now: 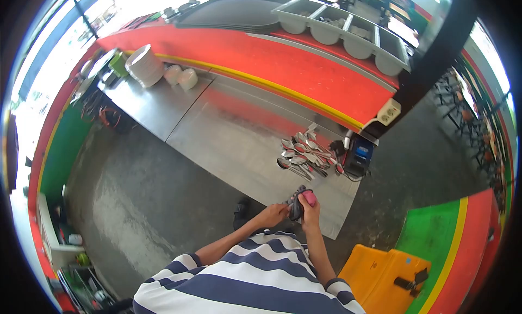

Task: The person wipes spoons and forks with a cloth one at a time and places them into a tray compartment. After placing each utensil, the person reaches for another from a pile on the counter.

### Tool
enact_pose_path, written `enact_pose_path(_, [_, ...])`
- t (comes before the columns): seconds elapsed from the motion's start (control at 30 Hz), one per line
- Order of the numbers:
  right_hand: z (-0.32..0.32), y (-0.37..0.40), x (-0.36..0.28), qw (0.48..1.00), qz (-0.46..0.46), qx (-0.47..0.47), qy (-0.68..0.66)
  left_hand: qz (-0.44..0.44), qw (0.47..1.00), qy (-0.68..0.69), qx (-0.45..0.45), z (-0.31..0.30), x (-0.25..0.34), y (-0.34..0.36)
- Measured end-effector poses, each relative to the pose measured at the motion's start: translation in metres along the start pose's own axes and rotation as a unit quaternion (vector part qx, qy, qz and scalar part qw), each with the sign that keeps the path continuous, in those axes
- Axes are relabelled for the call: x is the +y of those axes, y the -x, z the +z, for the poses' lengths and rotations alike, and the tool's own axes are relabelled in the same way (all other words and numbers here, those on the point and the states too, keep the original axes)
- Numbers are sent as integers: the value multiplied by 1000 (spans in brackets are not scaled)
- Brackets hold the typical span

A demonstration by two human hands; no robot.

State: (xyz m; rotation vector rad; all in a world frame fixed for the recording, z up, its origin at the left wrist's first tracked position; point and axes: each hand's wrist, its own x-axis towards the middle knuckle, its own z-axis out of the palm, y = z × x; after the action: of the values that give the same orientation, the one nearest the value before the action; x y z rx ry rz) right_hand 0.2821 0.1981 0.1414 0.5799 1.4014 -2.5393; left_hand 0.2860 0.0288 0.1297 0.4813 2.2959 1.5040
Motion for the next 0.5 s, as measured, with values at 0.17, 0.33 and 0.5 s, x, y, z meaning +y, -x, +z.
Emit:
enact_pose_path(0.17, [-26,-2,10,998,-8,48,-42,-32,999,-3,18,44,13,24])
enact_pose_path(0.33, [-28,-5,14,997,1,67,-34,-42,998,15,51,51,13,35])
enact_pose_path(0.5, [-35,-28,11,993,-57,99,9,-24,999,12,43,44,19,28])
